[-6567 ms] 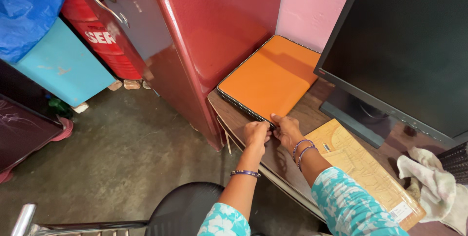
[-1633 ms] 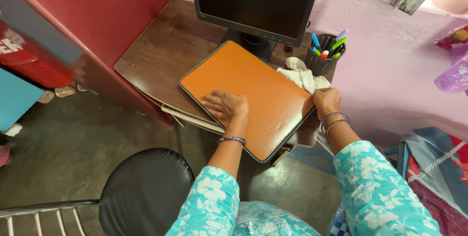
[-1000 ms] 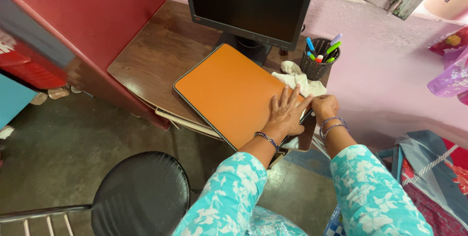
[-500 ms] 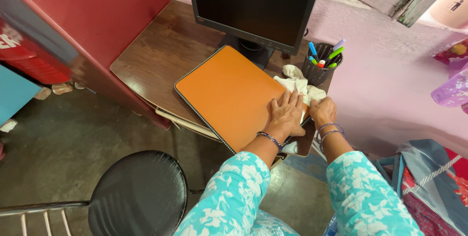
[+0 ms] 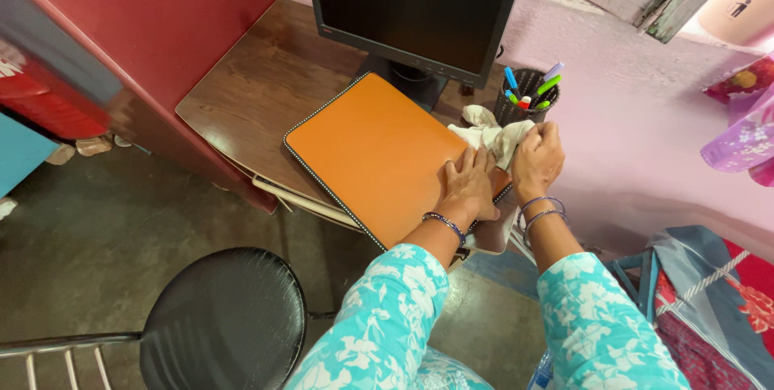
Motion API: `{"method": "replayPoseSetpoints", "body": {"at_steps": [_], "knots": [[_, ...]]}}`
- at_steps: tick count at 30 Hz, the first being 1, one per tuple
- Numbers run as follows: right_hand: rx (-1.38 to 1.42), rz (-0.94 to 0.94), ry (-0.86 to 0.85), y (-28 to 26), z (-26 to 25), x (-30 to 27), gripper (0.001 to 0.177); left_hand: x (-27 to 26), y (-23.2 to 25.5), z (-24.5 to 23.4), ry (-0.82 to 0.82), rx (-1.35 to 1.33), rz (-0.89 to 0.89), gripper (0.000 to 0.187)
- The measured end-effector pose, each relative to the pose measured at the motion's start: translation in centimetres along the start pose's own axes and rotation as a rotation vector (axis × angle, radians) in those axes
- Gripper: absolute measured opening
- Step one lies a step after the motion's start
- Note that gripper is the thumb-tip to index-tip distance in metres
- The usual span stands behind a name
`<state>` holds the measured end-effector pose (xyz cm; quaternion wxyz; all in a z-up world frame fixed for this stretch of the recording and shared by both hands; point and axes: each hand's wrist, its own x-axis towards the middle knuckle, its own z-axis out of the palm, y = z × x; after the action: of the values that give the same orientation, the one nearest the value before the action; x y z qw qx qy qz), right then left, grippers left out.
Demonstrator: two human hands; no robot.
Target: The person wipes a desk surface and a brown folder with a white cloth. They move a pen holder and a small box to access the desk, then wipe the folder on both sides.
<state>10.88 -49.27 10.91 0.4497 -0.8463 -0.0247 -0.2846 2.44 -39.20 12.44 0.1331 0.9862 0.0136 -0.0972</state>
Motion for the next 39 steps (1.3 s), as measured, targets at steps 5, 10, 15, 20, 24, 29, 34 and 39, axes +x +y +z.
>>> {"method": "replayPoseSetpoints", "body": {"at_steps": [5,10,15,20,24,29,34,39], "knots": [[0.345,-0.096,-0.013,-5.8,-2.9,1.7,0.016,-0.4,-0.4,-0.2,0.014,-0.039,0.017,0.122],[0.561,-0.280,-0.074,-10.5,-4.5,3.0,0.016,0.5,-1.9,-0.5,0.054,-0.286,0.081,0.101],[0.671,-0.179,-0.231,-14.1,-3.8,1.1,0.009,2.9,-6.6,1.1,0.309,-1.250,-0.023,0.052],[0.528,-0.282,-0.264,-16.9,-1.1,-1.0,0.017,0.5,-12.6,-1.3,0.447,-1.922,0.119,0.047],[0.527,-0.430,-0.302,-19.1,2.6,-3.1,0.024,-2.3,-16.5,-5.6,0.572,-1.961,0.059,0.030],[0.465,-0.418,-0.446,-22.8,7.3,-5.9,0.032,-3.0,-22.6,-7.9,0.678,-1.823,-0.113,0.028],[0.391,-0.280,-0.629,-26.1,12.0,-7.8,0.051,-1.9,-30.3,-9.1,0.905,-1.683,-0.072,0.037],[0.299,-0.317,-0.795,-27.9,16.7,-8.6,0.086,-3.1,-36.8,-11.9,1.054,-1.585,-0.279,0.063]]}}
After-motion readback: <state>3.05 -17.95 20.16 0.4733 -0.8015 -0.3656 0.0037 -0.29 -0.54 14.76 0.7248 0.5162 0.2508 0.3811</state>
